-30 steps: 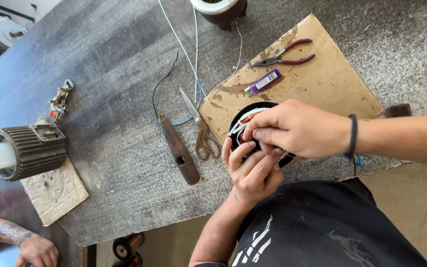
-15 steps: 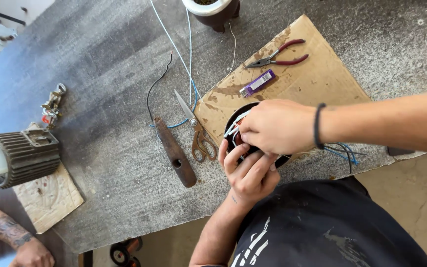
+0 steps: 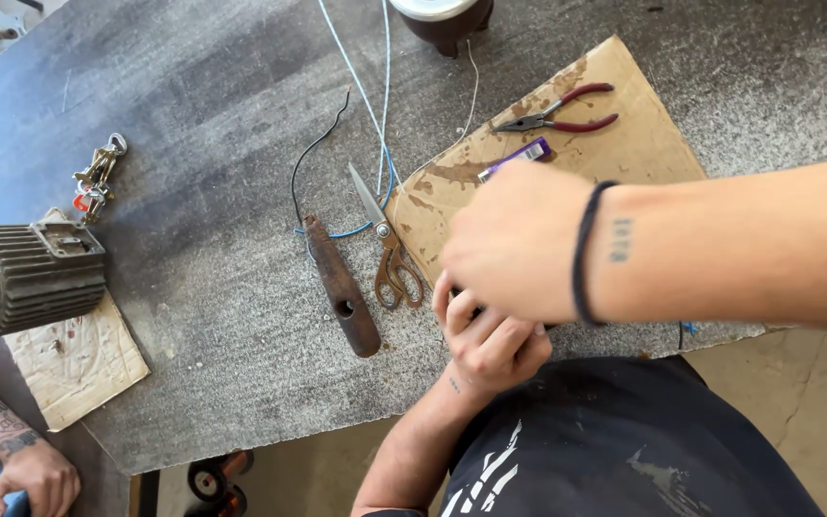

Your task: Tying and securing the copper windings of an electric motor stator using string

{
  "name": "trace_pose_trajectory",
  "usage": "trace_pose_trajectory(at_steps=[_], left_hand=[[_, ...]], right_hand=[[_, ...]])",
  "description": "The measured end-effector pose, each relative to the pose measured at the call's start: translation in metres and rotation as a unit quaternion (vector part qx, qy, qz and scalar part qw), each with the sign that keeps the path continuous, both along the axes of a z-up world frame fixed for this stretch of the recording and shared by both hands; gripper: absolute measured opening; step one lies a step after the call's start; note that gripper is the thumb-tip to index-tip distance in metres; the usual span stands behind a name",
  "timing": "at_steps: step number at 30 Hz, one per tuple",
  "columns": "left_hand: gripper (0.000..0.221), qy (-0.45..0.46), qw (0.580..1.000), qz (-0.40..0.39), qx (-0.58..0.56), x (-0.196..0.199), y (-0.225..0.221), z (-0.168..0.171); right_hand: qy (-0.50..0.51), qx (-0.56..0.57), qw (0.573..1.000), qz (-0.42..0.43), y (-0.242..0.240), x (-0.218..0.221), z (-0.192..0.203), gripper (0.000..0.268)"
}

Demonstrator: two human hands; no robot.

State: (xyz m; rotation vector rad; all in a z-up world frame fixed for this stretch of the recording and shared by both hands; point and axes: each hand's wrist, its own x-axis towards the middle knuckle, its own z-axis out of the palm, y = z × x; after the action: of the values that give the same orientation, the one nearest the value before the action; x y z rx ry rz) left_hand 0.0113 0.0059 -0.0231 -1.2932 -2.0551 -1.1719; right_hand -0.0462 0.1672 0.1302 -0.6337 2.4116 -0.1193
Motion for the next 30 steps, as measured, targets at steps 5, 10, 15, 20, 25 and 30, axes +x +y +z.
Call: trace_pose_trajectory(at_steps=[5, 10, 15, 20, 25, 30], left_hand=[[0.011, -0.010, 1.000, 0.004, -0.012, 0.000, -0.002, 0.003], [0.014, -0.006, 1.000, -0.006, 0.001, -0.002, -0.001, 0.004], [0.020, -0.020, 1.000, 0.000, -0.014, -0.001, -0.001, 0.008], [0.022, -0.024, 0.999, -0.002, -0.030, 0.000, -0.004, 0.008], [0.022, -0.022, 1.000, -0.002, -0.021, 0.001, -0.003, 0.004], [0.020, -0.015, 1.000, -0.003, -0.019, 0.000, -0.003, 0.003]], right_hand=[[0.004, 0.075, 0.997, 0.027, -0.010, -0.011, -0.002, 0.028], [-0.001, 0.118, 0.991, 0.059, -0.005, 0.000, -0.006, 0.033], [0.090, 0.071, 0.982, 0.148, 0.004, -0.004, -0.023, 0.033], [0.278, -0.047, 0.955, 0.088, 0.026, 0.006, -0.052, 0.039], [0.413, -0.114, 0.902, -0.058, 0.044, 0.017, -0.041, 0.027], [0.368, -0.063, 0.925, -0.068, 0.048, 0.021, -0.005, 0.031]])
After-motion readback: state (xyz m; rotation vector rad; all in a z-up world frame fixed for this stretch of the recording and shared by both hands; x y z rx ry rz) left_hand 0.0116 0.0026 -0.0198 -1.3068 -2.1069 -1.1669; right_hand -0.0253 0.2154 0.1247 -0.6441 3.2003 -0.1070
